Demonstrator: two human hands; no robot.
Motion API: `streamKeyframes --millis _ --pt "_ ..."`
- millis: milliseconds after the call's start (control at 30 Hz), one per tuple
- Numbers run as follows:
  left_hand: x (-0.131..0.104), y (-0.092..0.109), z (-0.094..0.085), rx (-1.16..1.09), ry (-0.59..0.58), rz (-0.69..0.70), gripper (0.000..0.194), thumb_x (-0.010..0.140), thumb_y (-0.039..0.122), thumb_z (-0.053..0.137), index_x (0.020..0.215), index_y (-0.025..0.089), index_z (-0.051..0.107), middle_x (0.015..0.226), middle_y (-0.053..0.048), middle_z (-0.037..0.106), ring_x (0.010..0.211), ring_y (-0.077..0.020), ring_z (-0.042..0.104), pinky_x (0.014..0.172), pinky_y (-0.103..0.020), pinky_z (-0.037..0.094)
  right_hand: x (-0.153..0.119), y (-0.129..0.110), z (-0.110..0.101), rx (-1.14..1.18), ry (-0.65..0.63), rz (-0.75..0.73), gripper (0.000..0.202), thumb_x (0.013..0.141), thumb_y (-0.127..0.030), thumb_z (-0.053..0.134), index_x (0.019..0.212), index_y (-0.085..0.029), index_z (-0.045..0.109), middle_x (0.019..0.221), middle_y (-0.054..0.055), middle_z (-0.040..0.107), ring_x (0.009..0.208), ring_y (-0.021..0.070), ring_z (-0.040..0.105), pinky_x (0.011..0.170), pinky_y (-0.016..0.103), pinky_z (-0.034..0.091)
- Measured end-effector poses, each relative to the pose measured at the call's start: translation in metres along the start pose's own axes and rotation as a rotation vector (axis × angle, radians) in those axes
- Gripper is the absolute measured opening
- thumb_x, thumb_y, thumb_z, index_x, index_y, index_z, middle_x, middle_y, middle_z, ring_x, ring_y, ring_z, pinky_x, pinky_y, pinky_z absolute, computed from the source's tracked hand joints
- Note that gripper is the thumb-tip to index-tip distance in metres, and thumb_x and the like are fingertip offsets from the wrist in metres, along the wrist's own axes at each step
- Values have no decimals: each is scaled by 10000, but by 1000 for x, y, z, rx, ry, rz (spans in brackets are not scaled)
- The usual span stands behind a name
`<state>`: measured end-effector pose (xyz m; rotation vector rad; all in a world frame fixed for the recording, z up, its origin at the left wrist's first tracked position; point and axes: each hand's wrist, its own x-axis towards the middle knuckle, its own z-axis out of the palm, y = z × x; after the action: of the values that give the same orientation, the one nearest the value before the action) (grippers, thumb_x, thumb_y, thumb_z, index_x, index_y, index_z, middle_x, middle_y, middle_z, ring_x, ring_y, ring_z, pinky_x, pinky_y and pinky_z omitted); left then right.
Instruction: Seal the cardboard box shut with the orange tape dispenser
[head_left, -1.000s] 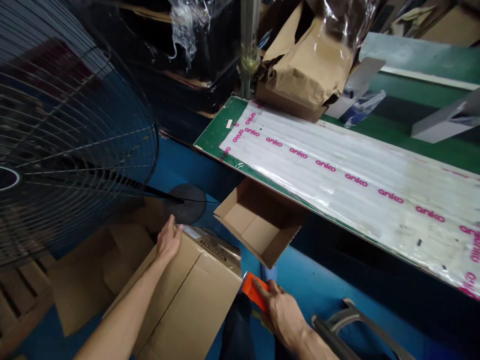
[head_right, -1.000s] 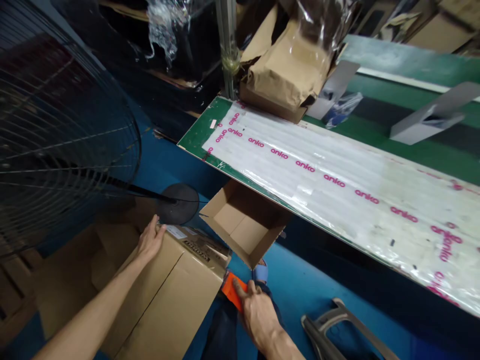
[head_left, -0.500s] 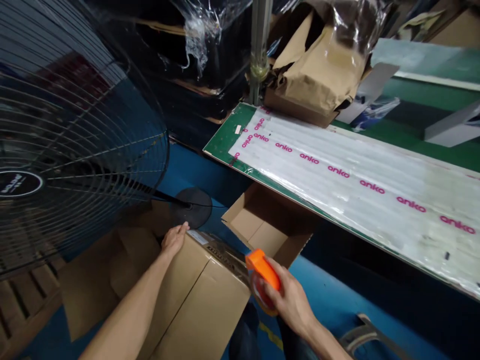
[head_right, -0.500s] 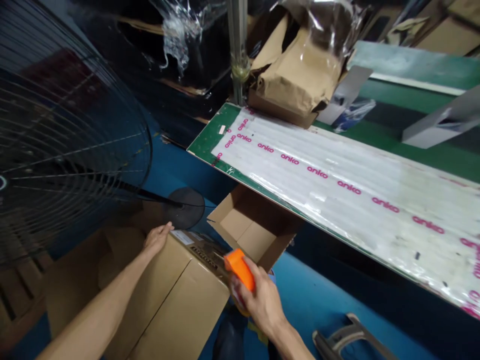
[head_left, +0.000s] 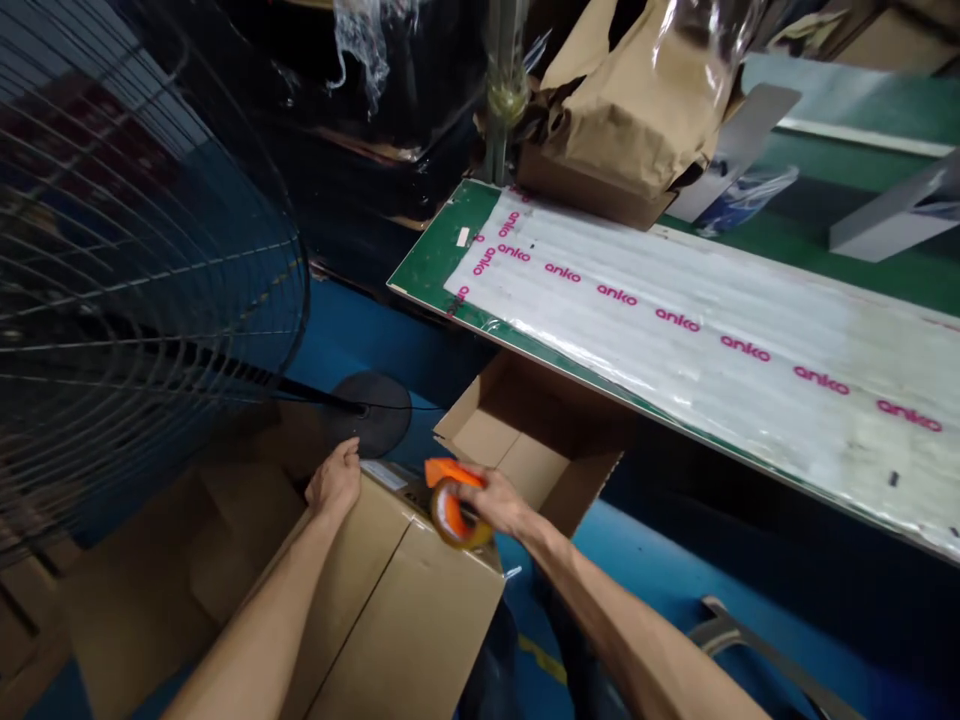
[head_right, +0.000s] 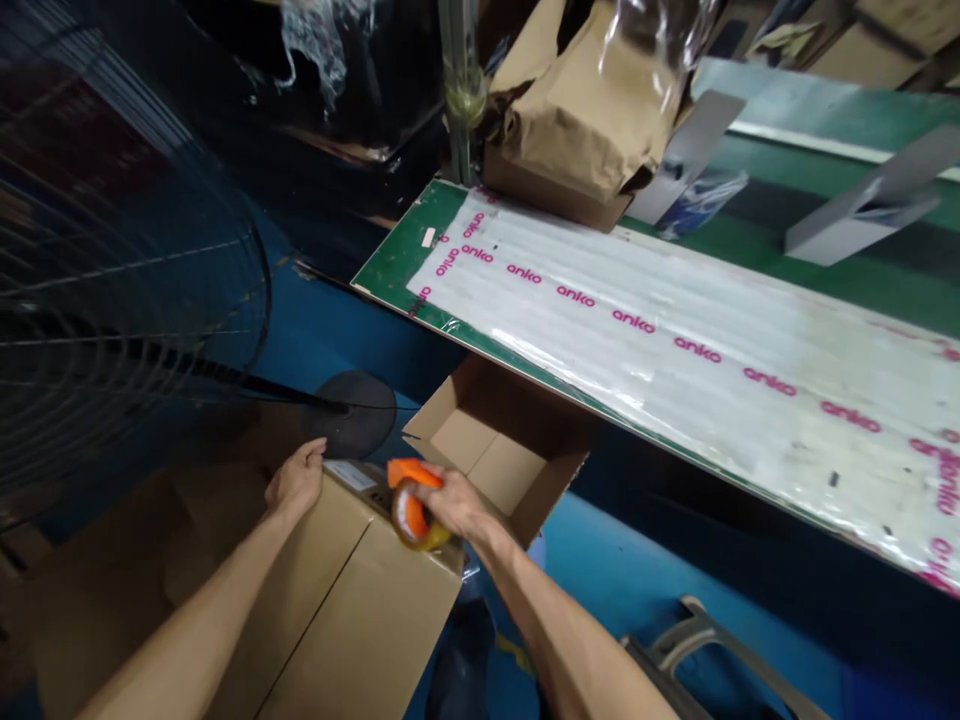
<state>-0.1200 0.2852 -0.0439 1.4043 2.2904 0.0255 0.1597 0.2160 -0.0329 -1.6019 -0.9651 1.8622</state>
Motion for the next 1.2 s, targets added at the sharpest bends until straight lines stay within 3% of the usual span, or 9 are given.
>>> streamKeyframes --millis 167,267,367,433,533,733,1000,1100,1200 --pt "-3 5 -5 -7 126 53 405 951 358 496 1297 225 659 1275 -131 737 1134 -360 697 973 -528 555 -46 37 -50 15 82 4 608 712 -494 778 1230 -177 751 1057 87 816 1008 328 743 1064 538 513" --pt "-20 13 -8 -2 251 213 342 963 428 512 1095 168 691 1376 -203 638 1330 -382 568 1135 -578 441 -54 46 -60 36 200 -29 682 716 -512 773 1301 -168 709 1177 114 792 1108 349 718 1094 541 492" --pt "-72 22 6 -4 206 552 331 995 448 474 886 225 692 1350 -138 664 1393 -328 518 1243 -542 316 -72 53 -76 97 347 -55 777 790 -604 684 1426 -164 602 1352 126 719 1247 334 664 1134 508 473" --pt "-123 28 28 -8 64 799 335 1008 424 463 823 276 699 1110 -54 770 1195 -256 665 1180 -459 416 -92 60 -88 143 457 -66 798 792 -632 692 1432 -167 591 1381 133 702 1281 345 645 1152 528 458" --pt "-194 37 67 58 -40 1111 285 968 471 593 1120 261 711 1205 -79 765 1221 -302 664 1216 -543 359 -122 75 -98 203 527 -58 778 773 -631 746 1394 -179 624 1379 134 704 1305 364 631 1164 551 448" --pt "-231 63 102 147 -7 897 246 989 180 478 842 259 659 918 -73 760 1082 -282 705 1239 -657 282 -153 106 -83 329 488 4 814 808 -635 740 1453 -173 561 1424 134 674 1321 341 627 1167 524 459" --pt "-227 82 120 109 28 709 443 900 78 418 1233 224 671 1098 -148 790 1200 -350 672 1250 -756 159 -166 112 -71 411 547 23 775 792 -591 778 1427 -186 596 1376 124 707 1257 346 666 1121 520 508" --pt "-223 64 108 10 -1 726 447 994 167 343 1345 233 612 1327 -138 717 1343 -306 596 1267 -681 247 -152 96 -67 446 522 -37 773 812 -586 764 1448 -189 576 1413 124 683 1298 332 642 1121 485 513" --pt "-219 20 85 -32 100 622 511 1044 334 315 1536 254 428 1614 -142 458 1566 -285 316 1278 -618 285 -120 76 -56 436 494 -93 774 829 -594 729 1468 -194 556 1465 119 645 1358 318 595 1160 472 473"
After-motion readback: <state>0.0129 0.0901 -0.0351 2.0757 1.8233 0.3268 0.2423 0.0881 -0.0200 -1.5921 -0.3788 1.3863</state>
